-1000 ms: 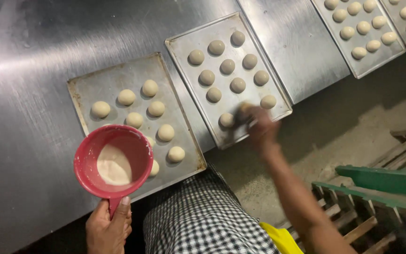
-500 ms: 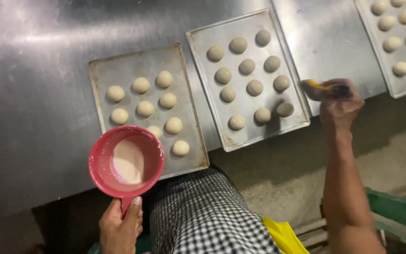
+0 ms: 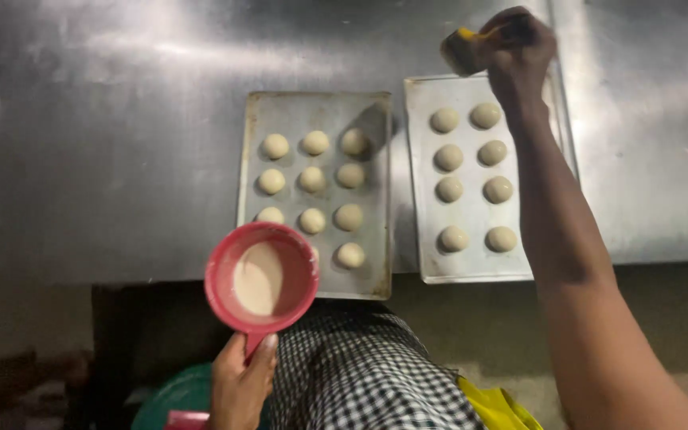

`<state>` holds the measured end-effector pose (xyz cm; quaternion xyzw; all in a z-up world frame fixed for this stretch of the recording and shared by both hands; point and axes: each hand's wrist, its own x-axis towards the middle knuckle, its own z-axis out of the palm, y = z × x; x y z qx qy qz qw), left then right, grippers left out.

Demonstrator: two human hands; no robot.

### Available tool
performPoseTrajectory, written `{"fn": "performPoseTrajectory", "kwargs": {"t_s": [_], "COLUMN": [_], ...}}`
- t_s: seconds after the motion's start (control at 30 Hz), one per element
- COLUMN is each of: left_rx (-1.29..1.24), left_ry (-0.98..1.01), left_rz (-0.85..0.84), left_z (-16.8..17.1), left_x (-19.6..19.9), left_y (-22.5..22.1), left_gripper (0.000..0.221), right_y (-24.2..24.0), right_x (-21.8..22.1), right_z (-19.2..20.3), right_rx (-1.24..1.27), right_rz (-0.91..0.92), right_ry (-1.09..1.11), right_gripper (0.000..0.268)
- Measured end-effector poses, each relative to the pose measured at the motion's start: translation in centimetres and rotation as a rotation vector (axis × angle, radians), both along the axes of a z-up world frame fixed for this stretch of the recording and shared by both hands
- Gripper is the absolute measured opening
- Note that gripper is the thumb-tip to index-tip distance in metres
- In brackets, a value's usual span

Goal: Brushing egg wash or milk onto dough balls on baking trays in a bakery production area.

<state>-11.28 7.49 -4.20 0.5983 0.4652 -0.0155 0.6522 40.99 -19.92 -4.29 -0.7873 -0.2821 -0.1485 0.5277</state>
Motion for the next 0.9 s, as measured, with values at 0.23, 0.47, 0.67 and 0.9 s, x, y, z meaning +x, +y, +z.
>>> {"fn": "performPoseTrajectory", "kwargs": {"t_s": [0.23, 0.47, 0.67, 0.9], "left_rx": [0.311, 0.350, 0.335, 0.348], "left_ry": [0.016, -0.039, -0.290, -0.373], "left_rz": [-0.264, -0.446, -0.590, -0.665], "left_z": [3.2, 4.1, 2.0, 0.2], "left_x": [4.8, 7.9, 8.9, 9.4], "left_y": [-0.8, 1.4, 4.4, 8.9], "left_gripper": [0.029, 0.037, 0.051, 0.026], "right_y": [7.3, 13.8, 15.1, 17.5], "right_x": [-24.0, -28.1, -29.5, -32.4], "right_z": [10.8, 8.5, 6.6, 7.4], "right_rx": [0.017, -0.395, -0.436, -0.369], "right_rz": [0.484, 0.371, 0.233, -0.081], "right_ry": [0.139, 0.044, 0.018, -0.073], "right_gripper": [0.029, 0.024, 0.030, 0.024]}}
